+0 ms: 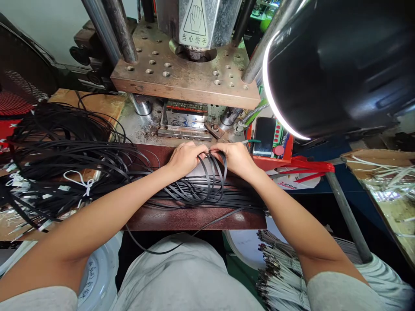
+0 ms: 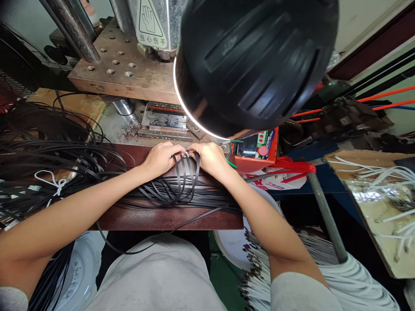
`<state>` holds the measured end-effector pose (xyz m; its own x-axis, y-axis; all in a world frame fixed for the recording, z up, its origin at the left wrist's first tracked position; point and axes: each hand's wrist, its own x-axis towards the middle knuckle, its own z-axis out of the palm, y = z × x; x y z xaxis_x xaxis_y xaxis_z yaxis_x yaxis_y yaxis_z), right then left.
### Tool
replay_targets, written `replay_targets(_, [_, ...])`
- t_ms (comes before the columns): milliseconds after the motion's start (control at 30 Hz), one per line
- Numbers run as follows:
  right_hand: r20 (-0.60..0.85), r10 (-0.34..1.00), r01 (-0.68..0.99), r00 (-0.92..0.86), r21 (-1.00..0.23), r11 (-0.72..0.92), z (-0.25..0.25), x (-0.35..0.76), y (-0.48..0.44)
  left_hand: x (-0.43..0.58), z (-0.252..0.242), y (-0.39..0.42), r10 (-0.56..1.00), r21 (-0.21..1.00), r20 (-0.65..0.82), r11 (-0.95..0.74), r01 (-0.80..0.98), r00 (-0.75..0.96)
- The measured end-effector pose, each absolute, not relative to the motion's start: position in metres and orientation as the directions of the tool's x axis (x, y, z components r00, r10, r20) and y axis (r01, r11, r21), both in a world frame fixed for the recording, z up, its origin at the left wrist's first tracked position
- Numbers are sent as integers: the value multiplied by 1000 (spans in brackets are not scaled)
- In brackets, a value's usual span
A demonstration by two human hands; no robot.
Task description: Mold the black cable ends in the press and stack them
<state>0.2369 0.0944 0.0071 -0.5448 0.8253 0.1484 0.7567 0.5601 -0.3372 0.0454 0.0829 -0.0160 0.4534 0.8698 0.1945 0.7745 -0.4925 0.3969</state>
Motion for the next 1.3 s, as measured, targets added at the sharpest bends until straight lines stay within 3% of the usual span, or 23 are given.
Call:
replay_targets(167, [106,855,795,-507,-325,512,9,235,94,42,-7,78,857,347,215,-516,783,469])
replay_targets(267, [110,817,734,-565,-384,560,7,238,96,40,-6,75,881,311,219,-470,826,419])
replay_targets(367, [195,750,611,-632,-471,637,6,246,101,38,-5,75,907,338,185,-420,843,378])
replay_targets(533, [283,787,570,-548,-562,599,-2,257,106,36,-2,81,913,363,154,-408,838,378])
replay_targets(867, [219,759,606,-612,-486,629,-2,257,109,32,-8,81,823,201,228,-562,802,520])
replay_targets(1000, [159,771,661,-616,-427,617,6,256,109,31,-11,80,784,201,269,-614,763,559])
replay_targets(1167, [52,809,773,-585,-267,576,18,244,106,30,-14,80,779,192,286,-617,763,558])
replay_targets(1300, [37,847,802,-531,-303,515,20,240,106,30,-15,79,770,184,312,-623,760,556])
